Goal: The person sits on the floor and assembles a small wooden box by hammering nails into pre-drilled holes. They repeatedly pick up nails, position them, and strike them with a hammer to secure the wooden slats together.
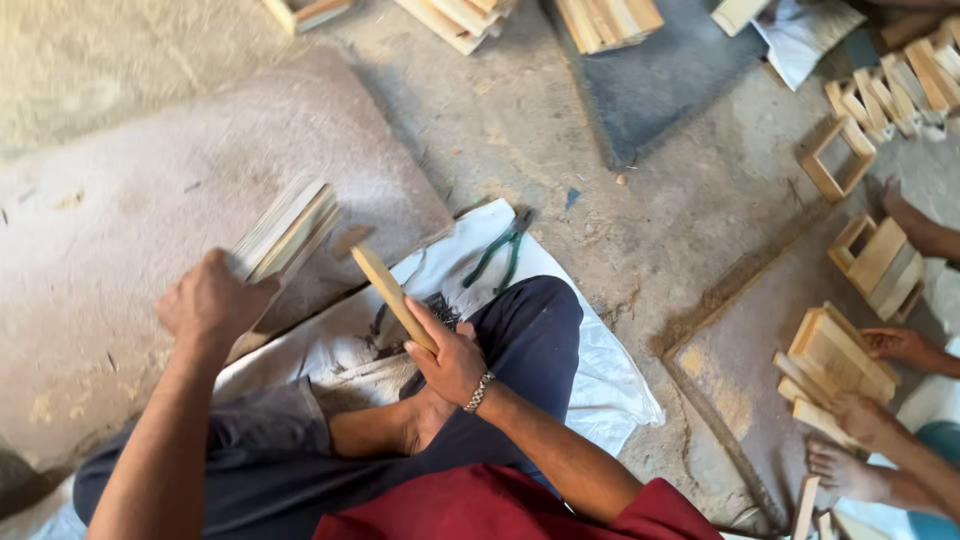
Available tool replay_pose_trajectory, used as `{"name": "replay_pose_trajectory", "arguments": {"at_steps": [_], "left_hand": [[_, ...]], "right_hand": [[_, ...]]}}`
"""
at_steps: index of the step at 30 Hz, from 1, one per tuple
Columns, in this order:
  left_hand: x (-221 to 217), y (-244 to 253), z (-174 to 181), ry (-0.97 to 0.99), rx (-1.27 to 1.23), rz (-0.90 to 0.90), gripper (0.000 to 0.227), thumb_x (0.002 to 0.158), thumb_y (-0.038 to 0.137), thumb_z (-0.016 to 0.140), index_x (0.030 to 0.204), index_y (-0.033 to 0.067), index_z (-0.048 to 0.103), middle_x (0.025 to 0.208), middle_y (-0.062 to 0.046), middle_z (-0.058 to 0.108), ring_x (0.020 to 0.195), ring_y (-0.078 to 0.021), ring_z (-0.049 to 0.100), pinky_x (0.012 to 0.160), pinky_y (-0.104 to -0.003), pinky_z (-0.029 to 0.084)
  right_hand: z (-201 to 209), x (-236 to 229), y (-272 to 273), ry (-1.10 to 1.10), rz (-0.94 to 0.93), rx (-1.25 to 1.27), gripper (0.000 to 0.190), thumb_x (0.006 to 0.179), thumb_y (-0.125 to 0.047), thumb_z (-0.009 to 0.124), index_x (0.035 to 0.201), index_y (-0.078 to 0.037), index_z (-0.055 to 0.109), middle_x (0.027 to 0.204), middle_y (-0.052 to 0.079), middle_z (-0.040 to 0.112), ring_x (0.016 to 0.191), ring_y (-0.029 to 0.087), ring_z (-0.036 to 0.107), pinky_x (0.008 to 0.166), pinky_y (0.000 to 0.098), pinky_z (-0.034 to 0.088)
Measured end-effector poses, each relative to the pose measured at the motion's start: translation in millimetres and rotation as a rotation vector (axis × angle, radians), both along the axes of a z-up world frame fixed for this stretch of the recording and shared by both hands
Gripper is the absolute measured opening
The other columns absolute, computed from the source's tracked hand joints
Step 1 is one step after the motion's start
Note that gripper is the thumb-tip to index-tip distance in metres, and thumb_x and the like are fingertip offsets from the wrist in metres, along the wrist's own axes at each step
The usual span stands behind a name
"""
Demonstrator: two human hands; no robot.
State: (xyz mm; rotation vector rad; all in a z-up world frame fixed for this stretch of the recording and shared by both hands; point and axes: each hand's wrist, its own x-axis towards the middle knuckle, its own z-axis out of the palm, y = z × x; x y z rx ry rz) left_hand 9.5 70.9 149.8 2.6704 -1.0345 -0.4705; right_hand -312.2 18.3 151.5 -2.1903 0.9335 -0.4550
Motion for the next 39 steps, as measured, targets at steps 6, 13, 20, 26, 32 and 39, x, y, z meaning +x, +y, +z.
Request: {"name": "replay_pose_trajectory", "arguments": {"at_steps": [6, 13, 20, 26, 32, 39], "left_hand": [[14, 18, -21, 0.678, -0.43, 0.434, 0.07, 0.084, 0.055, 0.073, 0.128, 0.0029, 0.058, 0.111, -0.015, 0.069, 0.099, -0.0299, 0.072, 0.084, -0.047, 0.063], [-53, 28, -101, 1.655, -1.101, 0.615, 0.064, 0.11, 0.05, 0.049, 0.151, 0.0012, 0.041, 0.13, -0.016, 0.057, 0.108, -0.0257, 0.067, 0.098, -0.039, 0.061], [-45, 26, -121, 0.885, -0.354, 0.284, 0.055, 0.091, 0.044, 0.072, 0.125, 0.0005, 0.071, 0.118, -0.021, 0.076, 0.098, -0.0285, 0.071, 0.089, -0.044, 0.061], [77, -7, -90, -0.429, -0.151, -0.452, 0.133, 0.038, 0.066, 0.095, 0.138, -0.0088, 0.05, 0.135, -0.032, 0.059, 0.122, -0.048, 0.056, 0.096, -0.057, 0.048], [111, -23, -94, 0.124, 0.326, -0.41, 0.106, 0.048, 0.058, 0.094, 0.129, -0.0056, 0.069, 0.125, -0.029, 0.074, 0.116, -0.0393, 0.07, 0.103, -0.051, 0.054], [70, 1, -70, -0.206, 0.151, -0.334, 0.127, 0.046, 0.059, 0.1, 0.138, -0.0139, 0.052, 0.134, -0.033, 0.059, 0.126, -0.0471, 0.055, 0.102, -0.055, 0.047]], "right_hand": [[-26, -25, -9, -0.066, -0.135, 0.209, 0.068, 0.093, -0.019, 0.068, 0.156, -0.013, 0.043, 0.138, 0.019, 0.065, 0.115, 0.034, 0.065, 0.101, 0.0377, 0.051], [-43, -18, -18, -0.191, -0.087, 0.146, 0.068, 0.094, -0.018, 0.07, 0.156, -0.007, 0.044, 0.14, 0.023, 0.063, 0.124, 0.033, 0.062, 0.107, 0.0398, 0.047], [-49, -18, -21, -0.206, -0.165, 0.281, 0.068, 0.094, -0.019, 0.068, 0.156, -0.007, 0.042, 0.139, 0.02, 0.063, 0.122, 0.025, 0.064, 0.104, 0.0361, 0.05], [-54, -12, -25, -0.327, -0.179, 0.18, 0.065, 0.096, -0.016, 0.069, 0.156, -0.007, 0.044, 0.143, 0.021, 0.062, 0.127, 0.028, 0.064, 0.106, 0.0371, 0.05], [-67, -20, -22, -0.084, -0.268, 0.222, 0.069, 0.097, -0.024, 0.07, 0.161, -0.022, 0.044, 0.097, 0.012, 0.073, 0.08, 0.021, 0.066, 0.082, 0.0369, 0.053], [-75, -12, -18, -0.136, -0.287, 0.253, 0.065, 0.095, -0.024, 0.066, 0.157, -0.026, 0.044, 0.098, 0.005, 0.076, 0.059, 0.018, 0.061, 0.063, 0.035, 0.055]]}}
